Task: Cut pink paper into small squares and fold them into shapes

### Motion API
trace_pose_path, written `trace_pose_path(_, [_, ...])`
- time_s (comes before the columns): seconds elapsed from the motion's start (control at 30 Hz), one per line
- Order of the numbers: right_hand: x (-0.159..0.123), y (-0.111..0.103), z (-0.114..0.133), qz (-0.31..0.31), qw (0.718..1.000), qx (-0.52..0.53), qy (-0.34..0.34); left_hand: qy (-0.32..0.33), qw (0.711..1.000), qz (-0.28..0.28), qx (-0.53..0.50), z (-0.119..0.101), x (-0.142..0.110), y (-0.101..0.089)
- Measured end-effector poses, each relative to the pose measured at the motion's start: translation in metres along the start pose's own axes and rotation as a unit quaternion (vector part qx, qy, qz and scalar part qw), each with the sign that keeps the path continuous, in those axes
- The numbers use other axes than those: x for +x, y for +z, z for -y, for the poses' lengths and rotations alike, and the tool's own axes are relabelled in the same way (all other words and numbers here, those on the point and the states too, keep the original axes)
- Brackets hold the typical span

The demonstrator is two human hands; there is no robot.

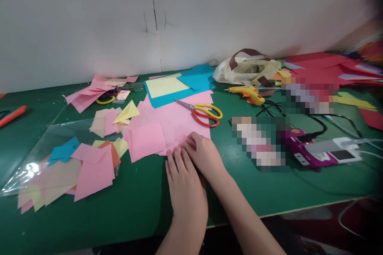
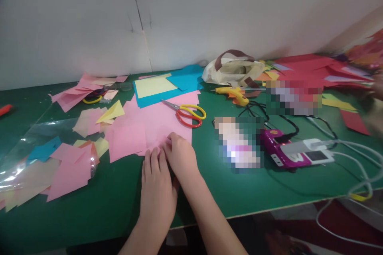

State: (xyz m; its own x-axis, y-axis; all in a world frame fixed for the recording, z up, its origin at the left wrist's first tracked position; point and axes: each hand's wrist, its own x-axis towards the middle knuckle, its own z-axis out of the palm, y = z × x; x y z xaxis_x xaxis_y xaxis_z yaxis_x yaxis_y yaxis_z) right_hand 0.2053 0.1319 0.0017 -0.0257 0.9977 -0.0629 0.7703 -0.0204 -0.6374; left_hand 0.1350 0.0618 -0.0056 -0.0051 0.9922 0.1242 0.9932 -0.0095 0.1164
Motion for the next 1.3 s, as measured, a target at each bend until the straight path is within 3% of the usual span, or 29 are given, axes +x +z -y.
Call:
trace_pose_path(0.43, [-0.005,0.01,0.0,-0.058,0.991,0.111,0.043,-0.047,0.993,0.06,0.093,-0.008,-0.007,0.001])
trace_pose_path(0.9, [-0.003,0.009,0.003,-0.068,0.995,0.033,0.058,-0.047,0.994,0.064,0.073,-0.004,-0.007,-0.011])
trace_pose_path(1.3, [-0.005,0.011,0.007,-0.069,0.994,0.035,0.074,-0.031,0.991,0.077,0.108,-0.001,-0.006,-0.012])
